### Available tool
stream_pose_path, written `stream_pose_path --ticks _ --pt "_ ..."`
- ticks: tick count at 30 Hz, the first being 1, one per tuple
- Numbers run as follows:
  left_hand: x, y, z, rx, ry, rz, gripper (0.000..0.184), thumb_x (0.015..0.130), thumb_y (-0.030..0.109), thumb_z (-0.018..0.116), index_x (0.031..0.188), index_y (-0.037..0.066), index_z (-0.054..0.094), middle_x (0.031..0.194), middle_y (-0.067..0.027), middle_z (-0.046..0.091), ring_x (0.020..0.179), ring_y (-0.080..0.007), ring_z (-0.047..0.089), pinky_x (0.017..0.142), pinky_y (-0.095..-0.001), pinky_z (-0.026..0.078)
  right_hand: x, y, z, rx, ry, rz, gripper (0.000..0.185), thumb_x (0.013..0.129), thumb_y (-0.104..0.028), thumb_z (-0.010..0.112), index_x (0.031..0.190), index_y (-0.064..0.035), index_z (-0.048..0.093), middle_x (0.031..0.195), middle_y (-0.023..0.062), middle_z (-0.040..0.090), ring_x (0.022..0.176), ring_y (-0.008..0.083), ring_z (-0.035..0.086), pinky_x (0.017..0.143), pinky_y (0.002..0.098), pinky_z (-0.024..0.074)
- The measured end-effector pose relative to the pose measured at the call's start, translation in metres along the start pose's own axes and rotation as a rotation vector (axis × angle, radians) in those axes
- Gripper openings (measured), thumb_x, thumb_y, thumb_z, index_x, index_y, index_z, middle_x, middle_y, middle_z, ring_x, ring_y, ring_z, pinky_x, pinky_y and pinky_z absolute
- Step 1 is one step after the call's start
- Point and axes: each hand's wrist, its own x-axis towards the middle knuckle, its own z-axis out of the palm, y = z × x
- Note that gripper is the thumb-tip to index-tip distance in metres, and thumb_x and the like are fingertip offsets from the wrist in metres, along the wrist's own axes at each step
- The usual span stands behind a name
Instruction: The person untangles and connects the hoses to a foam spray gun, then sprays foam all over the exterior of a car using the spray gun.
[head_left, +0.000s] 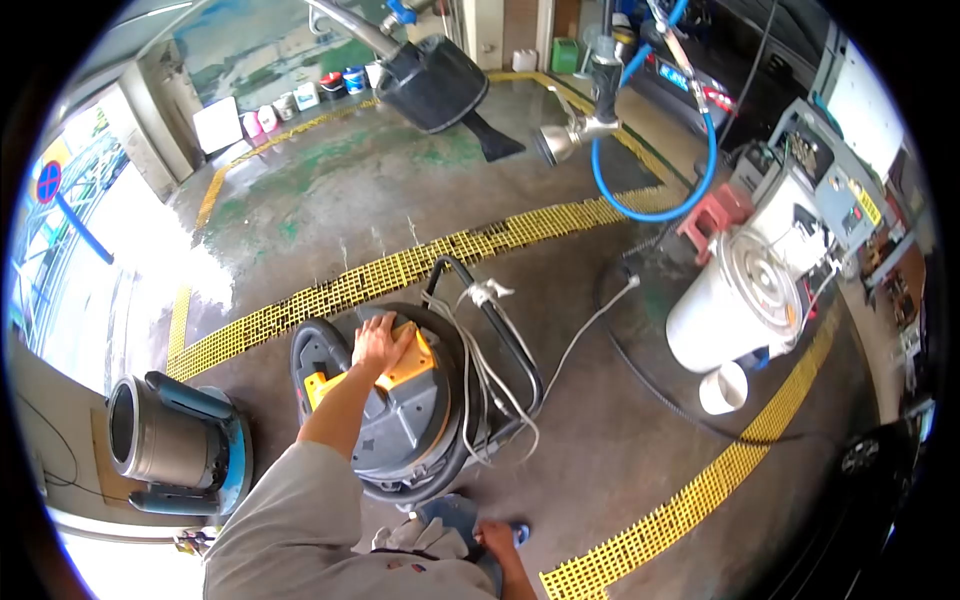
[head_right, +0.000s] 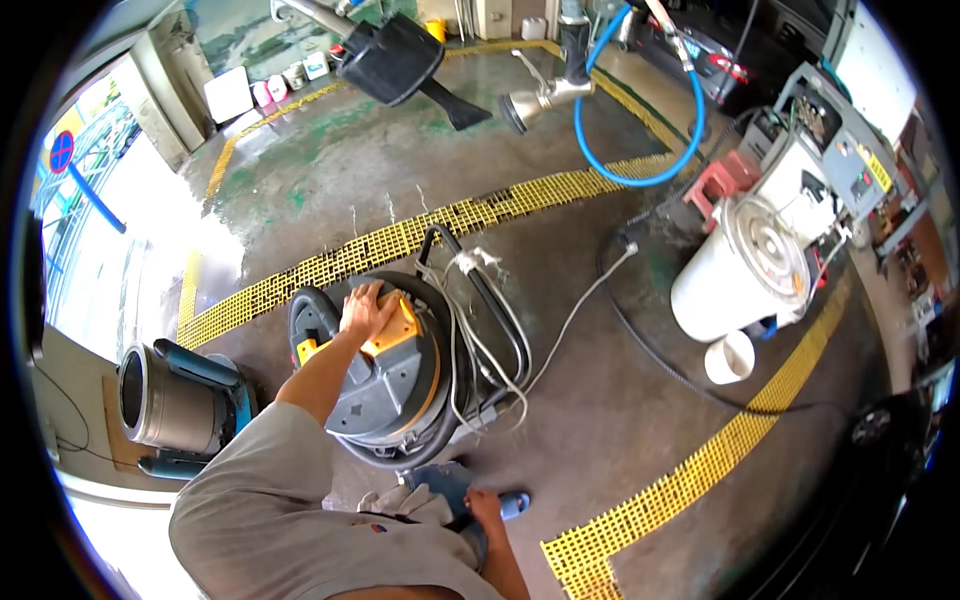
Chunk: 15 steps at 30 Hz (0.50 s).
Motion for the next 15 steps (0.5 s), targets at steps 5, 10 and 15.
stream_pose_path --ticks 5,10,15 --pt "-0.009 -0.014 -0.003 0.071 -0.034 0.005 0.067 0.089 0.059 0.049 0.132 0.007 0.052 0.123 -0.0186 0.059 0.119 -0.036 0.053 0.101 -0.0485 0.039 0.014 0.004 -0.005 -0.021 0.072 0.127 0.026 0.089 -0.021 0.057 0.081 0.0026 0.067 0.062 0.0055 0.064 0.055 0.0143 0.06 0.05 0.0295 0.0464" --pt "-0.002 -0.004 0.002 0.047 -0.044 -0.008 0.072 0.088 0.062 0.048 0.134 0.007 0.05 0.125 -0.0185 0.058 0.119 -0.0349 0.053 0.103 -0.0491 0.038 0.063 -0.165 -0.057 0.119 0.201 -0.264 0.026 0.088 -0.023 0.064 0.091 0.0021 0.069 0.069 0.0071 0.067 0.06 0.0154 0.064 0.058 0.0287 0.0515" --pt "-0.008 -0.013 0.004 0.028 -0.031 0.008 0.071 0.087 0.062 0.048 0.13 0.006 0.053 0.122 -0.018 0.06 0.117 -0.0345 0.054 0.099 -0.0488 0.039 -0.039 -0.504 -0.078 0.042 0.344 -1.089 0.024 0.095 -0.02 0.064 0.104 0.0014 0.067 0.077 0.0038 0.068 0.066 0.0075 0.057 0.062 0.0256 0.0485"
